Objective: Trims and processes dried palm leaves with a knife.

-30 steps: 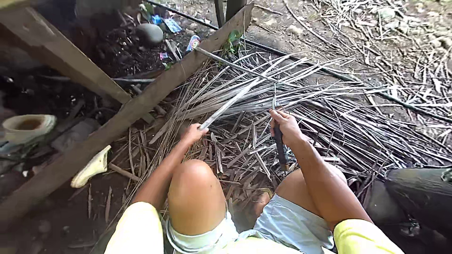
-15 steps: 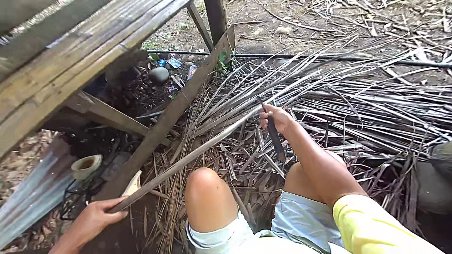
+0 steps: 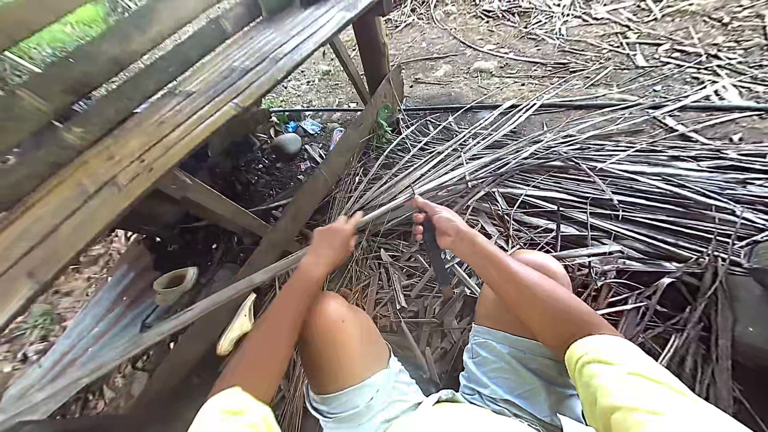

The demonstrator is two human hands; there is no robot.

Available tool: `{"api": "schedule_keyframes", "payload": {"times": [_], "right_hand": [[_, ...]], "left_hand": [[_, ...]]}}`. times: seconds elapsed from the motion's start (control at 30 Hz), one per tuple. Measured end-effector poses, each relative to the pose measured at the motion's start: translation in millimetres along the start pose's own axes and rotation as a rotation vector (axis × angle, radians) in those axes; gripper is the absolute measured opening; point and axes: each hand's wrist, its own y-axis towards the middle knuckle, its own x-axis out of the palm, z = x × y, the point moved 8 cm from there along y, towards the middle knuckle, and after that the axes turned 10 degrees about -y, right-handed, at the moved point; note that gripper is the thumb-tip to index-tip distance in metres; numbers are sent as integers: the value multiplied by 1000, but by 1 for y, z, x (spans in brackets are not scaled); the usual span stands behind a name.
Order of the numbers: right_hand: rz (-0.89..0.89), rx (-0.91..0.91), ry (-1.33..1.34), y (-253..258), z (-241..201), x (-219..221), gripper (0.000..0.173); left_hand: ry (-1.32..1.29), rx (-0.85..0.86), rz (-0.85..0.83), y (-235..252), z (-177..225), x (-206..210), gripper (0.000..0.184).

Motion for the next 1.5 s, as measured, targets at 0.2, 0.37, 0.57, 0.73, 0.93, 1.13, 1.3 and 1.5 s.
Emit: {"api": "schedule_keyframes", "payload": {"times": [0.2, 0.37, 0.57, 0.73, 0.93, 1.13, 1.3, 1.5], "right_hand": [[-35, -174, -1, -11, -45, -40, 35], [150, -364, 145, -37, -97, -118, 39], [175, -355, 119, -37, -83, -112, 42], [-20, -255, -14, -19, -45, -47, 42], [25, -328, -213, -16, -49, -40, 33], [17, -271, -153, -10, -42, -48, 33], [27, -268, -131, 0, -40, -53, 36], [9, -280, -239, -3, -31, -27, 35]], "left_hand": [[-394, 29, -251, 47, 29, 18, 41], [-555, -177, -388, 18, -36, 42, 29], [-634, -134, -456, 18, -10, 35, 26], [-772, -39, -431, 43, 52, 32, 35], [-813, -103, -271, 61, 35, 42, 32], [-927, -172, -556, 54, 33, 51, 35], [-889, -102, -529, 61, 38, 58, 36], [-933, 55, -198, 91, 75, 53, 29]]}}
